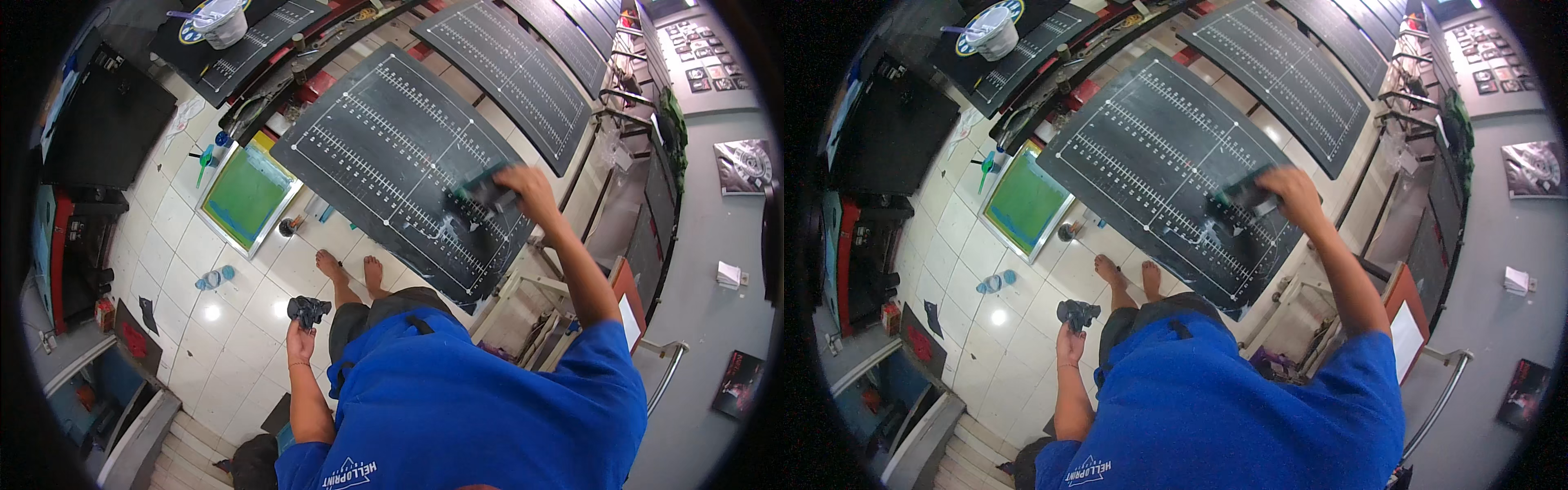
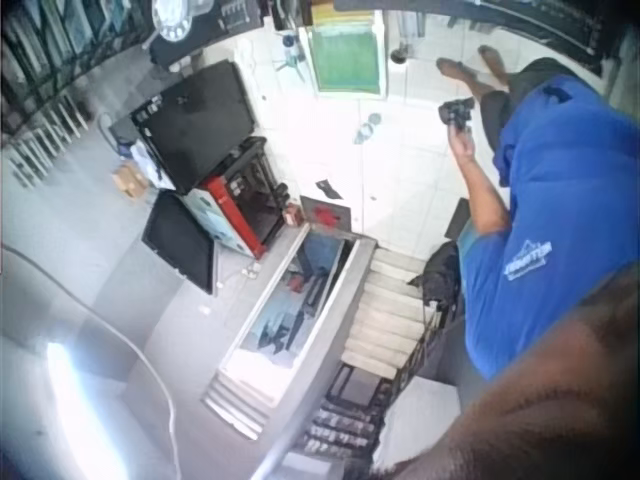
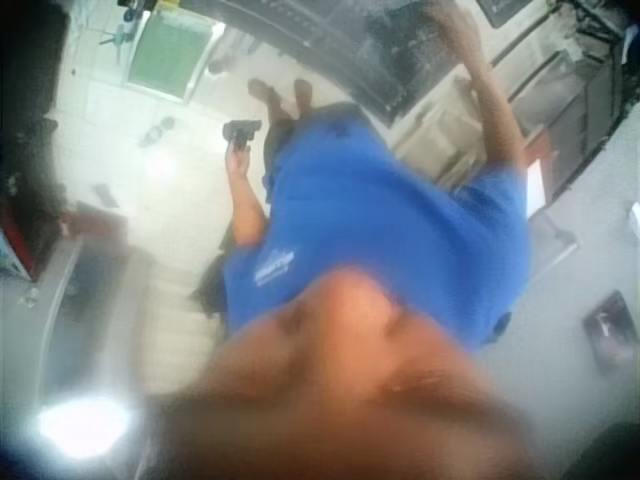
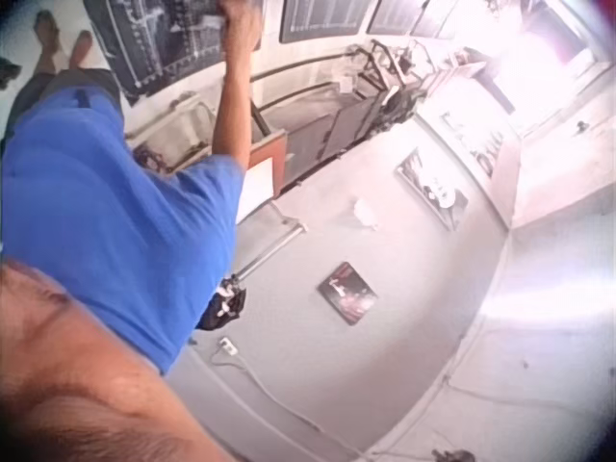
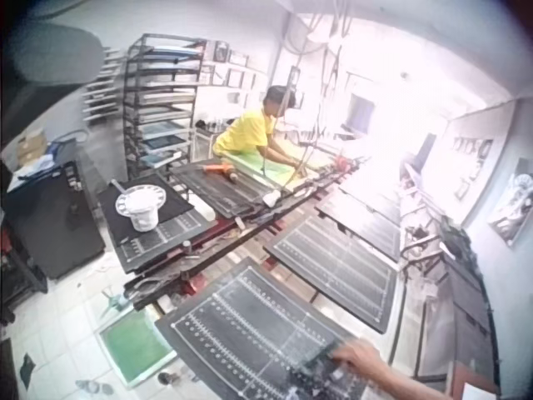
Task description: The person cleans a large black printing screen with a green squeegee and a cloth. They then move to a sink area to wash the squeegee and a small black object under running water, using a bucket and a green scoop.
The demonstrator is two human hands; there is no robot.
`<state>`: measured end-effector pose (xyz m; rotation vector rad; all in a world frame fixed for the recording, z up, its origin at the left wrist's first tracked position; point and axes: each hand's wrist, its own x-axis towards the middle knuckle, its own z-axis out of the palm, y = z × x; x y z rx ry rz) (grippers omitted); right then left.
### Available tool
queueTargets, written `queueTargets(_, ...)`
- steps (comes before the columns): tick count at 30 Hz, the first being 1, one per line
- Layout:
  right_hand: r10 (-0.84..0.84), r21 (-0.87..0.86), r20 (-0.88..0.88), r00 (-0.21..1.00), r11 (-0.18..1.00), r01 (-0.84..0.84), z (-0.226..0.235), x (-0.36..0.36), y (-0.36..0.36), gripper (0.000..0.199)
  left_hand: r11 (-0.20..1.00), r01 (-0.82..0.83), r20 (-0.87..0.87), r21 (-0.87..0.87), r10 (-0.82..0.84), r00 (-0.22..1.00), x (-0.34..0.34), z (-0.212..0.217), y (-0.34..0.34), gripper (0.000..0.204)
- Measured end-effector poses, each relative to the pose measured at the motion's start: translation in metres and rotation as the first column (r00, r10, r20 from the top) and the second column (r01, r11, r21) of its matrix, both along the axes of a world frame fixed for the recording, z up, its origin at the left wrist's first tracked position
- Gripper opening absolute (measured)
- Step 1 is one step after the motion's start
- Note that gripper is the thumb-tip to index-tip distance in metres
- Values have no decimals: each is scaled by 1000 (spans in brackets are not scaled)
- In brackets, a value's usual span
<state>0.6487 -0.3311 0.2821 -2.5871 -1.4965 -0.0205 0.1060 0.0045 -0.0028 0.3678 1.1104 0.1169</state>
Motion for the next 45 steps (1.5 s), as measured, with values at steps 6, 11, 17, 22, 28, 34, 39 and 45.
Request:
queueTargets(6, 97, 89, 113, 989, 990, -107, -25, 93, 95, 43, 991, 105, -62, 89, -99, 993, 9, 42, 8, 23)
queueTargets(11, -116, 100, 52, 992, 989, 110, -37, 39, 1, 48, 988, 110, -12, 108, -110, 994, 13, 51, 5, 23)
queueTargets(17, -338, 42, 9, 941, 941, 337, -23, -108, -92, 44, 989, 142, 93, 45, -146, 985, 34, 27, -6, 23)
queueTargets(22, -361, 115, 145, 921, 931, 347, -19, -72, -80, 39, 944, 326, 94, 48, -329, 940, 73, 37, 0, 23)
queueTargets(28, -579, 130, 153, 801, 815, 565, -32, 0, -96, 38, 890, 435, 131, 136, -452, 883, 89, 68, 29, 23)
queueTargets(34, -723, 166, 102, 683, 690, 705, -51, -149, -79, 34, 895, 445, 126, 41, -446, 886, 72, 54, 33, 26)
queueTargets(39, -627, 73, -11, 779, 777, 626, -18, -228, -32, 33, 847, 530, 148, 45, -530, 835, 100, 54, 8, 26)
queueTargets(45, -730, 57, 76, 679, 683, 728, -19, -116, -48, 28, 758, 649, 232, 69, -645, 728, 123, 70, -2, 25)
